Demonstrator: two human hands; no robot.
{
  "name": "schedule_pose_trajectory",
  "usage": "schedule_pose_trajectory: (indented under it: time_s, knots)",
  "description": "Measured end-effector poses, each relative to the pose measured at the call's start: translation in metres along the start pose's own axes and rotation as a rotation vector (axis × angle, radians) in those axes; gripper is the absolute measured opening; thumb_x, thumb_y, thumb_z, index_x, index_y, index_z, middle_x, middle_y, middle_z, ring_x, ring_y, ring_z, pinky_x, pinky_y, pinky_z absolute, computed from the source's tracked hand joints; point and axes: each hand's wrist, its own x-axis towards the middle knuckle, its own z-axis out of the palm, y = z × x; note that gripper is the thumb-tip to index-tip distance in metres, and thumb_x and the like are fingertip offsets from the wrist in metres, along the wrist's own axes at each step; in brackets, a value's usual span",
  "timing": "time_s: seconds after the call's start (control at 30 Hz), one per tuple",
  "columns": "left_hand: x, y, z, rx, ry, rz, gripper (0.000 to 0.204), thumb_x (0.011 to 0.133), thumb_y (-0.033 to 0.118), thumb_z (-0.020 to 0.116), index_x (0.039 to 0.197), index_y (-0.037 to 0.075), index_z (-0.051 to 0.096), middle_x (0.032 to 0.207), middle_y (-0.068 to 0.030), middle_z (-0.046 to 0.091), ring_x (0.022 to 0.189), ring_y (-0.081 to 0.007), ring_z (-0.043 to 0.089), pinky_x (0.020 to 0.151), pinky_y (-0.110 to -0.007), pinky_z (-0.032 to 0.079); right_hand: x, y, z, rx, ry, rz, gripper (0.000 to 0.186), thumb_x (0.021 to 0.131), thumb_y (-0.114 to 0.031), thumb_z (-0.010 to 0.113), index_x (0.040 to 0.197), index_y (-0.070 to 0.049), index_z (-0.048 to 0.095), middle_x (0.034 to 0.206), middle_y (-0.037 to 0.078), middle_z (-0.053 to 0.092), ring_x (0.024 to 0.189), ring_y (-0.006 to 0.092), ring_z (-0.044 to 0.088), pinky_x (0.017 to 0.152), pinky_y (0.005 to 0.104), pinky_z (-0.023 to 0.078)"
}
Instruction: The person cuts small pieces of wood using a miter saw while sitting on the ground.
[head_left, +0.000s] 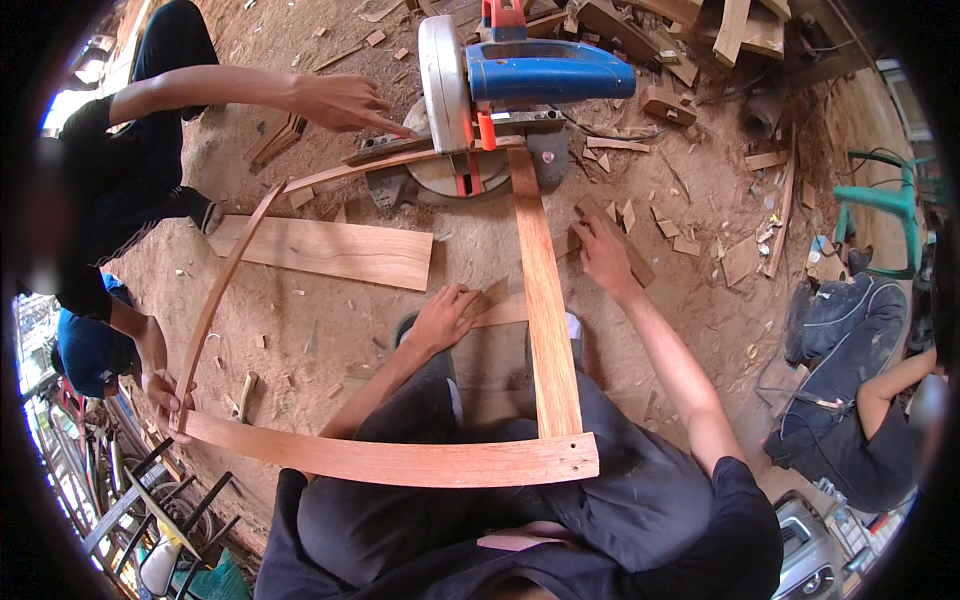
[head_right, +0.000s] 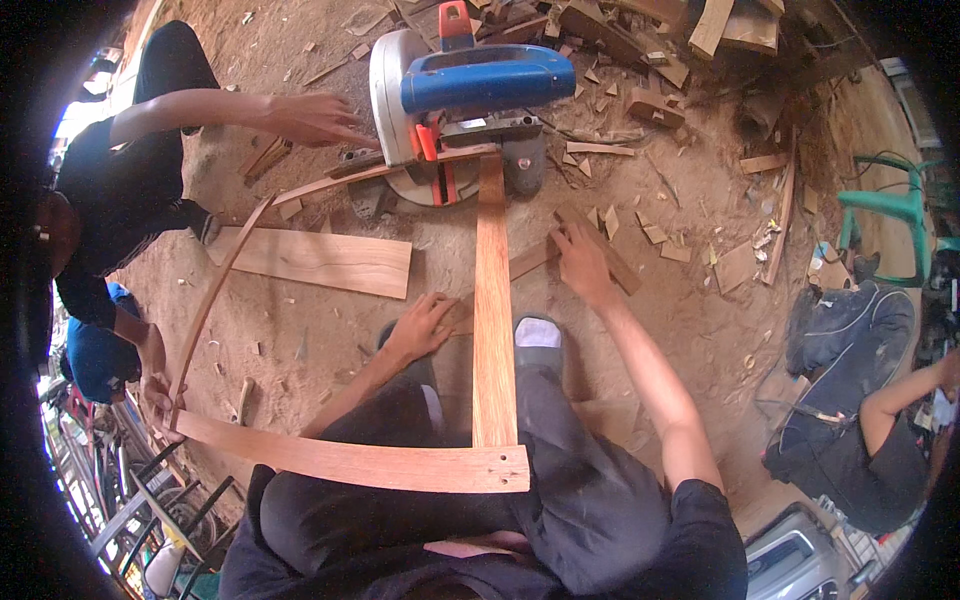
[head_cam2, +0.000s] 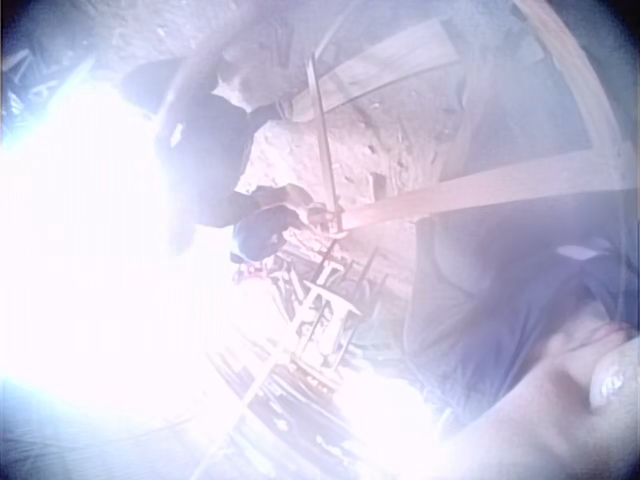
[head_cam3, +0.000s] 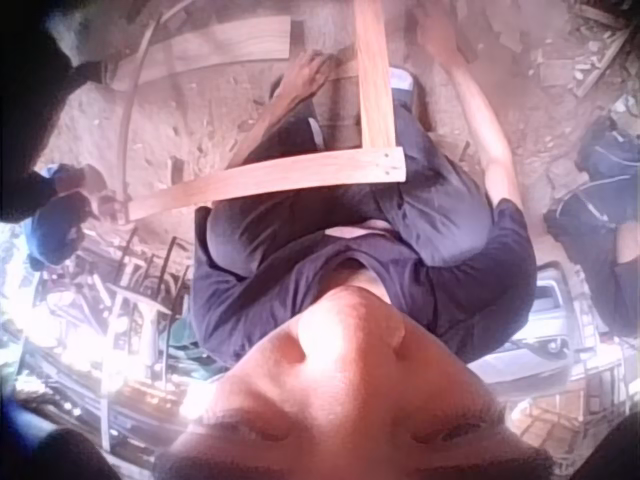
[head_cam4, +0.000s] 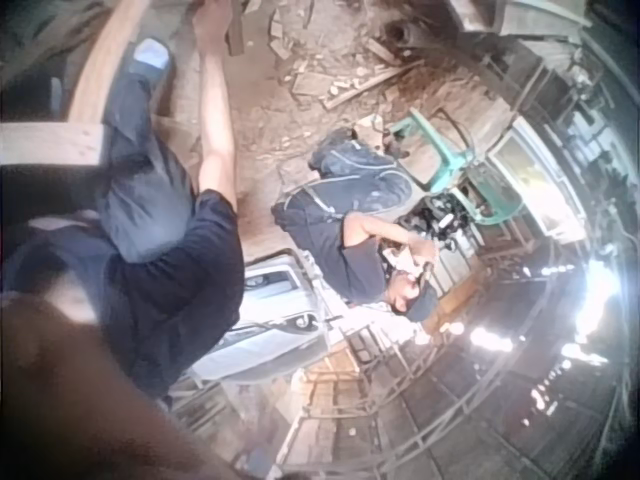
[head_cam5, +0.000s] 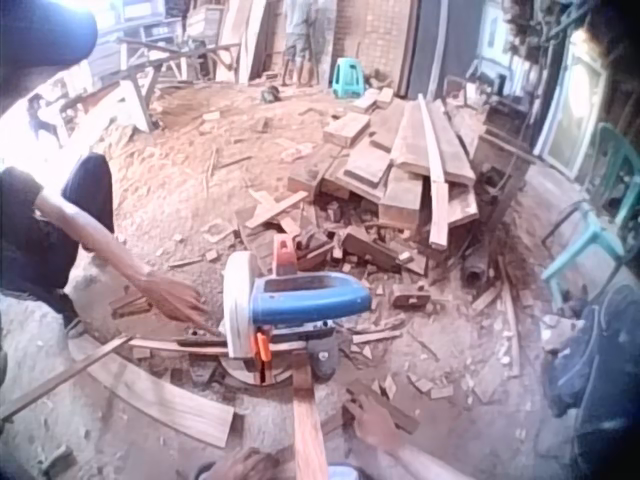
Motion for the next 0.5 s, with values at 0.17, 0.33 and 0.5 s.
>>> schedule_pose_trajectory:
  time_s: [0.17, 0.33, 0.5]
  knots:
    - [0.002, 0.001, 0.0, 0.019, -0.028, 0.013, 0.055, 0.084, 0.019, 0.074, 0.135, 0.005, 0.059, 0.127, -0.017, 0.057, 0.115, -0.0378, 0.057, 0.097, -0.047, 0.05, -0.003, -0.004, 0.001, 0.104, 0.037, 0.021, 0.039, 0.089, -0.004, 0.061, 0.128, -0.006, 0.063, 0.128, 0.016, 0.057, 0.112, 0.0357, 0.062, 0.092, 0.0452, 0.054]
    - [0.001, -0.001, 0.002, 0.112, -0.006, 0.054, 0.064, 0.078, 0.014, 0.075, 0.139, 0.008, 0.057, 0.126, -0.012, 0.057, 0.113, -0.0334, 0.058, 0.093, -0.044, 0.051, 0.0, -0.009, -0.002, 0.184, 0.01, 0.044, 0.038, 0.089, -0.006, 0.063, 0.127, -0.005, 0.063, 0.126, 0.018, 0.059, 0.113, 0.0384, 0.063, 0.093, 0.046, 0.054]
    - [0.004, -0.002, 0.004, 0.089, -0.006, 0.05, 0.065, 0.077, 0.014, 0.075, 0.139, 0.009, 0.058, 0.127, -0.0115, 0.056, 0.115, -0.0323, 0.058, 0.092, -0.044, 0.05, 0.017, -0.016, -0.013, 0.21, 0.037, 0.037, 0.036, 0.089, -0.009, 0.065, 0.124, -0.005, 0.064, 0.124, 0.019, 0.062, 0.112, 0.0395, 0.063, 0.092, 0.0471, 0.053]
